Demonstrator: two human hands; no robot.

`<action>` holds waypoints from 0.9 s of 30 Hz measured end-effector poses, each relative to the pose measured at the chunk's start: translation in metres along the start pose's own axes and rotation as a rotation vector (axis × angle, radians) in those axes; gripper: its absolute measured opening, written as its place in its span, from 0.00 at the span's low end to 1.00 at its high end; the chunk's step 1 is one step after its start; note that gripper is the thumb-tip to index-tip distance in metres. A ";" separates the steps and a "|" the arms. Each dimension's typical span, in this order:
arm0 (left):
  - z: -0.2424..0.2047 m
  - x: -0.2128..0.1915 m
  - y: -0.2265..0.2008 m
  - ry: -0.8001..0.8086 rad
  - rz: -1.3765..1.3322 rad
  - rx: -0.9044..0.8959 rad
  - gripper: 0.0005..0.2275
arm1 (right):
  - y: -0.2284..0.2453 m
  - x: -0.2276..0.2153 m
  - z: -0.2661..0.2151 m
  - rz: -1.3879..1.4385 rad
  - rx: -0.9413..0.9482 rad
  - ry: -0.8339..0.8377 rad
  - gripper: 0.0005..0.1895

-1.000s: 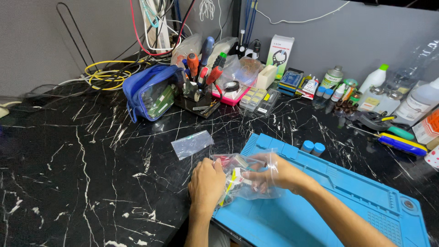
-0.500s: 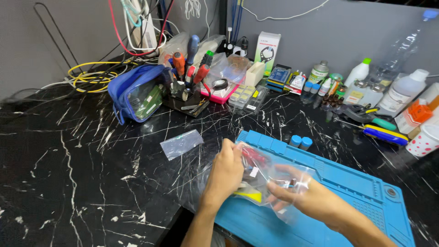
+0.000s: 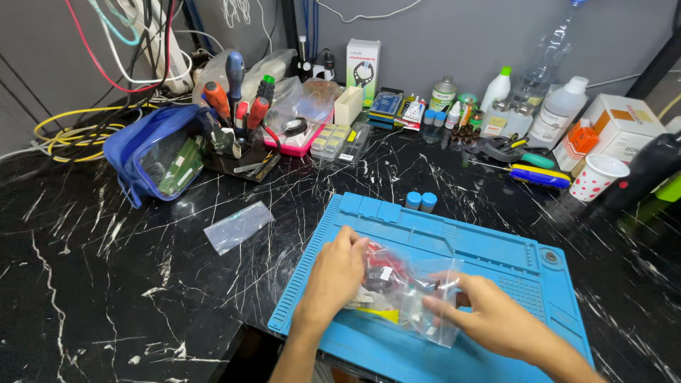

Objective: The person organizes small containers with blue lids on a blue cutting mat, then moves a plastic bag and a utility knife to the side. They place a soldering iron into a holder and arrange a yellow screwdriver. Finally, they open a plastic bag and pour various small tools and components onto the mat, sorting them by hand.

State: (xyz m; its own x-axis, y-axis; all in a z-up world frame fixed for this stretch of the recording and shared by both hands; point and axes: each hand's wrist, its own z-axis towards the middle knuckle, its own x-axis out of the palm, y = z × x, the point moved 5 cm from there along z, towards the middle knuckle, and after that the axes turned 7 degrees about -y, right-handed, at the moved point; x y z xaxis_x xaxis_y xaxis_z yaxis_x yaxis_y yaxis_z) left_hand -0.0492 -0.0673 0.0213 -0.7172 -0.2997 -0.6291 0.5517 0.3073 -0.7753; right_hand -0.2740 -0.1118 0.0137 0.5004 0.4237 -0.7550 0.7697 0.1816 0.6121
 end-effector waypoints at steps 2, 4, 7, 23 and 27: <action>-0.003 -0.002 0.009 0.025 0.012 -0.010 0.11 | 0.005 -0.025 -0.002 -0.077 0.018 0.002 0.16; -0.010 -0.002 0.019 0.056 0.020 -0.033 0.11 | 0.000 -0.041 0.006 -0.158 0.041 0.016 0.10; -0.021 -0.009 0.030 0.053 -0.019 -0.090 0.15 | -0.001 -0.055 0.031 -0.146 0.011 -0.169 0.11; -0.015 -0.017 0.010 -0.144 -0.125 0.290 0.06 | 0.080 0.024 0.112 -0.113 -0.481 0.247 0.19; -0.007 -0.031 -0.007 -0.171 -0.211 0.463 0.07 | 0.077 0.007 0.096 0.417 -0.251 0.258 0.08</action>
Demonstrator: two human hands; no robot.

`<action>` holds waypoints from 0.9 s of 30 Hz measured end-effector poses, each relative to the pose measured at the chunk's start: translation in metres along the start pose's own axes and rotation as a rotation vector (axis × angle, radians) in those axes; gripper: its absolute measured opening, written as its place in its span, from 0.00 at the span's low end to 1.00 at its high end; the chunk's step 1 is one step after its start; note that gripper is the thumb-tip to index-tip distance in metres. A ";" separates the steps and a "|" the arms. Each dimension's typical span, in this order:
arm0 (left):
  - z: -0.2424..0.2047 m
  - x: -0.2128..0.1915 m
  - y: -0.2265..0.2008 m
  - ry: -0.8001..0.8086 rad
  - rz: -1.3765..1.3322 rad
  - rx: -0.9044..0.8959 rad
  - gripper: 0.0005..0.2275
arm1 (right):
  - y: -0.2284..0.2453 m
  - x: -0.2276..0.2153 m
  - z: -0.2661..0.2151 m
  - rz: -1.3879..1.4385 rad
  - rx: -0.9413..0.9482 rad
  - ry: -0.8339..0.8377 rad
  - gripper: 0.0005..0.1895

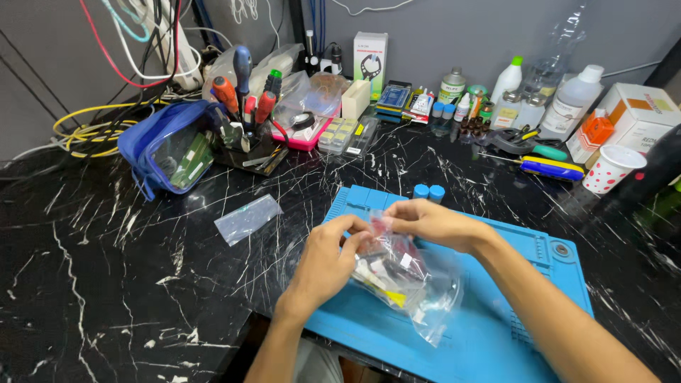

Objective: The person organizes small containers with blue lids on a blue cutting mat, then moves a plastic bag and a utility knife to the side. They place a soldering iron into a holder and arrange a yellow screwdriver. Finally, they open a plastic bag and pour various small tools and components onto the mat, sorting them by hand.

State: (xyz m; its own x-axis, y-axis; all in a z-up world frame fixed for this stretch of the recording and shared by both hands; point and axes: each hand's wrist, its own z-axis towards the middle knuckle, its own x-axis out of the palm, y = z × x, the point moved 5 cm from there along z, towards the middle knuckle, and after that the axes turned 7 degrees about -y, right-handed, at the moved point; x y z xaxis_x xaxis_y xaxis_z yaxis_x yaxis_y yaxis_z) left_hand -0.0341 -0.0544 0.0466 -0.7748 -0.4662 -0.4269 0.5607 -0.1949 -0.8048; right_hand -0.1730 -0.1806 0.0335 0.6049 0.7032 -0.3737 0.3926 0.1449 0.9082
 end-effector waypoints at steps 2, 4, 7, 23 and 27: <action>0.007 0.000 -0.002 0.010 0.023 0.031 0.07 | -0.017 -0.012 0.007 0.087 -0.006 -0.028 0.06; 0.014 0.002 -0.001 0.023 0.042 0.067 0.07 | -0.028 -0.021 0.007 0.173 -0.013 -0.063 0.05; 0.023 0.003 -0.002 0.009 0.111 0.131 0.07 | -0.029 -0.033 -0.002 0.234 -0.065 -0.182 0.06; 0.037 -0.004 -0.065 -0.149 0.348 0.496 0.07 | -0.015 -0.060 -0.032 0.293 -0.301 -0.487 0.10; 0.037 -0.009 -0.073 -0.227 0.340 0.625 0.05 | 0.000 -0.056 -0.044 0.331 -0.372 -0.530 0.09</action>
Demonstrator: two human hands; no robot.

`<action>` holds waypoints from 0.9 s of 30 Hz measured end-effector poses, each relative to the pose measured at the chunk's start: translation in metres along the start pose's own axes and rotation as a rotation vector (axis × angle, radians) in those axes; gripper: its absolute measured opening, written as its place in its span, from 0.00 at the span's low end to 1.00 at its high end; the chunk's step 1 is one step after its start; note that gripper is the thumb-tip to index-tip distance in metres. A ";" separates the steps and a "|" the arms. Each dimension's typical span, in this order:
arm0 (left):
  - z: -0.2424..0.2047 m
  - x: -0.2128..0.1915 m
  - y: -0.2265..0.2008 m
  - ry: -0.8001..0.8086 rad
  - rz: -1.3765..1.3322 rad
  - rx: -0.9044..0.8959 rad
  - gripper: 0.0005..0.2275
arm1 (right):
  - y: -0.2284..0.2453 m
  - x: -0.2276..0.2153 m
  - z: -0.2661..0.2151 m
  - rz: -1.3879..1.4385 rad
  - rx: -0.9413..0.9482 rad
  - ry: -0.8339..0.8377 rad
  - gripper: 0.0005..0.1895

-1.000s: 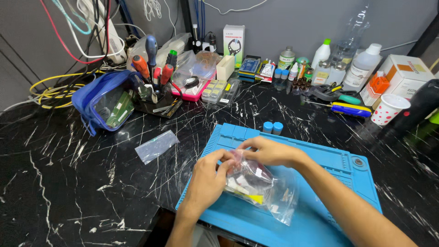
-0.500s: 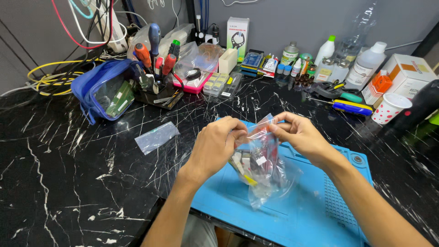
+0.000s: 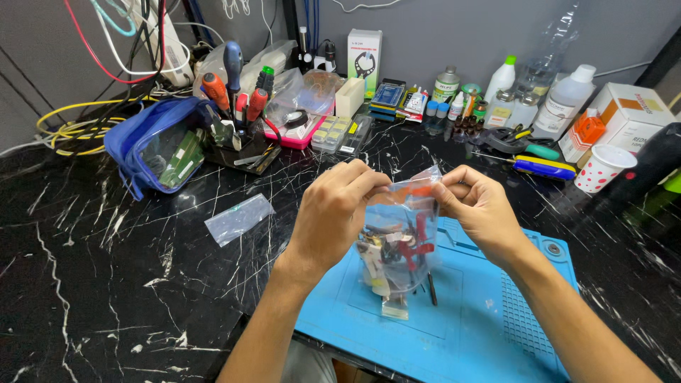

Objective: The person organizes small containers with blue lids on a blue cutting mat, then moves a plastic bag and a utility knife to the side. They place a soldering iron into a holder and arrange a yellow screwdriver. Finally, they open a plastic bag and pour various small tools and components onto the mat, sorting them by hand.

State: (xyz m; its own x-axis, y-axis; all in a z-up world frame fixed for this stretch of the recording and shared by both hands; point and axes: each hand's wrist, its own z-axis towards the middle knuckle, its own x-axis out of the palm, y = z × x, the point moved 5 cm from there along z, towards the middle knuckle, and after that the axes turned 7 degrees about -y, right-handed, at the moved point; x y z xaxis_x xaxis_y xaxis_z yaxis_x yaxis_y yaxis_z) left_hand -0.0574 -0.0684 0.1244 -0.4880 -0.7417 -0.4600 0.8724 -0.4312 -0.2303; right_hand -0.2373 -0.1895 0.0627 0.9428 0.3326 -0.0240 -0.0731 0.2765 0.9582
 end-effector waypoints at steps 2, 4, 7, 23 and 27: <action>-0.003 0.003 0.007 0.010 -0.005 -0.007 0.05 | 0.003 0.005 -0.001 0.003 -0.018 -0.004 0.10; -0.007 0.004 0.009 0.019 -0.011 -0.018 0.06 | 0.005 0.007 -0.004 0.003 -0.035 -0.006 0.11; -0.004 -0.001 0.007 0.023 -0.077 -0.030 0.06 | 0.010 0.005 -0.001 -0.042 -0.066 -0.045 0.08; 0.005 -0.012 0.002 -0.035 -0.079 0.033 0.05 | 0.041 0.010 0.008 -0.179 -0.309 -0.012 0.07; 0.010 -0.013 0.002 -0.104 -0.058 0.090 0.06 | 0.073 0.025 -0.002 -0.169 -0.373 -0.044 0.08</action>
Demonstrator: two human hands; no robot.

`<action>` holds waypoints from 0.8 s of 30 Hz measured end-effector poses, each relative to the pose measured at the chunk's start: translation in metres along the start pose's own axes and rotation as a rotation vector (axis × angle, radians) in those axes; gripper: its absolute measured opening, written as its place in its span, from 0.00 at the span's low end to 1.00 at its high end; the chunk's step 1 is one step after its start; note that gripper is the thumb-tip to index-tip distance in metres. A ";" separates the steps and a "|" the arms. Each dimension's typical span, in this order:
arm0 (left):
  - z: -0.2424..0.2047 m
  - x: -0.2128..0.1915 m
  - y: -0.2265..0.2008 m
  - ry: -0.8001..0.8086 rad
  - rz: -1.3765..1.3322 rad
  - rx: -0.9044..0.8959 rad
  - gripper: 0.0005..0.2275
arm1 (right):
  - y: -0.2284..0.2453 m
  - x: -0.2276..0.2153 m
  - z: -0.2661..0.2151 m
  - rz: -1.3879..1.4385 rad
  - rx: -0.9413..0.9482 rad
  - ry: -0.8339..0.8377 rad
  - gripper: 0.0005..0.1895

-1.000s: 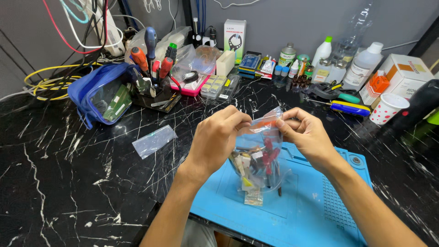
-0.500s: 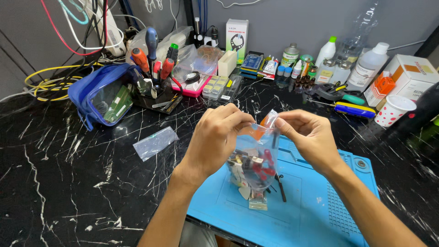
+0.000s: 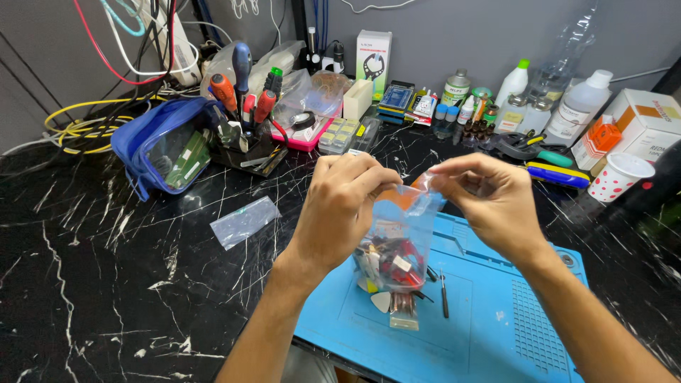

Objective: The person organizes small containers with blue lids on a blue cutting mat, then moves a plastic bag and a utility knife to the side. They place a soldering iron into a holder and arrange a yellow screwdriver. Finally, they open a plastic bag and pour various small tools and components onto the mat, sorting them by hand.

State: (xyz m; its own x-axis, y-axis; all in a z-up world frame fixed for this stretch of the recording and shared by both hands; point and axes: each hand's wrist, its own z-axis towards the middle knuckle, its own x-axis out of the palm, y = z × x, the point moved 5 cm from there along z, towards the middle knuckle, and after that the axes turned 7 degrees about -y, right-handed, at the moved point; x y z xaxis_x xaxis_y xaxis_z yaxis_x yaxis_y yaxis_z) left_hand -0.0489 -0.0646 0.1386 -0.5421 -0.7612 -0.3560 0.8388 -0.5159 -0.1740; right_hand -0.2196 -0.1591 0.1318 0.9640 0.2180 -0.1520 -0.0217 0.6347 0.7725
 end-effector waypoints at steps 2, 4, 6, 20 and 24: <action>0.003 -0.006 -0.003 -0.022 0.004 0.001 0.05 | -0.013 -0.004 0.005 0.018 -0.010 -0.028 0.09; 0.006 -0.009 -0.004 -0.042 0.007 0.003 0.05 | -0.014 -0.005 0.009 0.037 -0.019 -0.058 0.09; 0.008 -0.008 -0.007 -0.025 0.038 0.040 0.06 | -0.003 0.001 0.011 0.061 -0.039 -0.015 0.08; -0.011 -0.020 0.006 -0.154 -0.050 -0.279 0.29 | -0.010 0.004 0.014 0.247 0.051 -0.022 0.09; -0.040 -0.002 0.030 -0.169 -0.493 -0.712 0.60 | -0.014 0.003 0.020 0.315 0.140 -0.054 0.09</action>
State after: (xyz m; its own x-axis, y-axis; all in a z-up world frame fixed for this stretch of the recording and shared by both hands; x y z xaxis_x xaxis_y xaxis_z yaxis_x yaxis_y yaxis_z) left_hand -0.0207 -0.0626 0.0976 -0.8035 -0.5939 0.0416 0.3095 -0.4763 -0.8230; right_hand -0.2115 -0.1821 0.1328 0.9286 0.3447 0.1372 -0.2873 0.4341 0.8538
